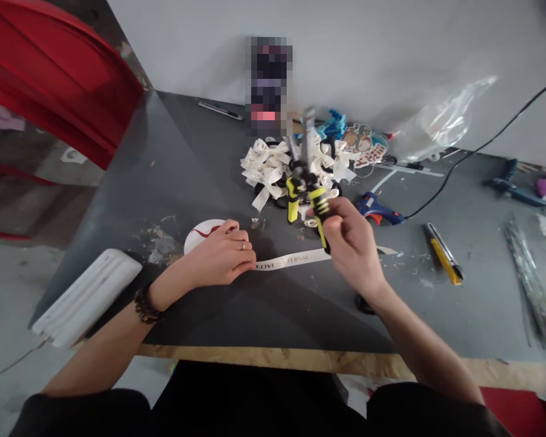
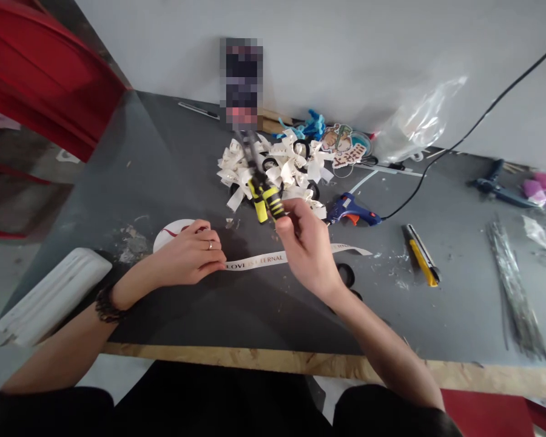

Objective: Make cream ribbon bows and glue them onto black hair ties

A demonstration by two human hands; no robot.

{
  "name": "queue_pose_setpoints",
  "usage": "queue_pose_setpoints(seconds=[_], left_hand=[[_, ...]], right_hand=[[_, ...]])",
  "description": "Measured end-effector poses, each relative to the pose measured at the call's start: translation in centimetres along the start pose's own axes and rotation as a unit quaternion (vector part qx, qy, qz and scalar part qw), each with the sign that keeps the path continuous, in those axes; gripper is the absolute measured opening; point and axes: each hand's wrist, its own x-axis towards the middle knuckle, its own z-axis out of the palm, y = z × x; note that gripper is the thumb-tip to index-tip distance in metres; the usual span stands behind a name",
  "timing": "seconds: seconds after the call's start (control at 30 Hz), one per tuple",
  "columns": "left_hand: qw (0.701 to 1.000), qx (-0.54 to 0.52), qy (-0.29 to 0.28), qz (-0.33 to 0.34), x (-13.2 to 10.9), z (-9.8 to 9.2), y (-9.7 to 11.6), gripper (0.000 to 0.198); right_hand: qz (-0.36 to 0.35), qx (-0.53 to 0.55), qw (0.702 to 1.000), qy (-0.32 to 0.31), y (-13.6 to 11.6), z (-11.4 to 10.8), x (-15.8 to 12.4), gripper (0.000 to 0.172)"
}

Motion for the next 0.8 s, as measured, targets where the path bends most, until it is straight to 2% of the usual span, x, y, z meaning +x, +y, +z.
queue_pose_setpoints(seconds=[0.07, 0.13, 0.27, 0.4, 0.5, 0.57, 0.67, 0.73, 0.8], left_hand=[[1.000, -0.016, -0.001, -0.005, 0.0, 0.0, 0.0, 0.028], [0.999, -0.036, -0.004, -0.011, 0.0, -0.1, 0.0, 0.027], [0.997, -0.064, -0.023, -0.031, 0.1, -0.4, 0.0, 0.023], [0.997, -0.069, -0.025, -0.037, 0.3, -0.6, 0.0, 0.022], [0.997, -0.069, -0.015, -0.038, 0.4, -0.6, 0.0, 0.023], [0.997, -0.068, -0.013, -0.041, 0.4, -0.5, -0.1, 0.025], [0.997, -0.065, -0.015, -0.042, 0.4, -0.3, -0.2, 0.027], [0.996, -0.071, -0.017, -0.043, 0.4, -0.4, -0.2, 0.026], [0.996, -0.078, -0.019, -0.046, 0.4, -0.5, -0.2, 0.026]], right_hand=[[0.018, 0.088, 0.996, 0.009, -0.6, -0.1, -1.4, 0.047], [0.032, 0.120, 0.992, 0.013, -1.0, -0.4, -3.0, 0.043], [0.075, 0.065, 0.995, 0.007, -1.2, -1.8, -6.3, 0.018], [0.061, -0.002, 0.998, 0.018, -1.0, -2.6, -9.3, 0.015], [0.086, 0.014, 0.996, 0.013, -0.8, -2.1, -11.3, 0.015], [0.142, 0.078, 0.987, -0.008, -0.4, -1.7, -12.5, 0.027], [0.240, 0.214, 0.943, -0.086, 0.2, -1.4, -14.2, 0.056], [0.240, 0.245, 0.926, -0.155, 0.5, -1.3, -15.2, 0.068], [0.188, 0.225, 0.933, -0.208, 0.4, -1.0, -15.9, 0.075]])
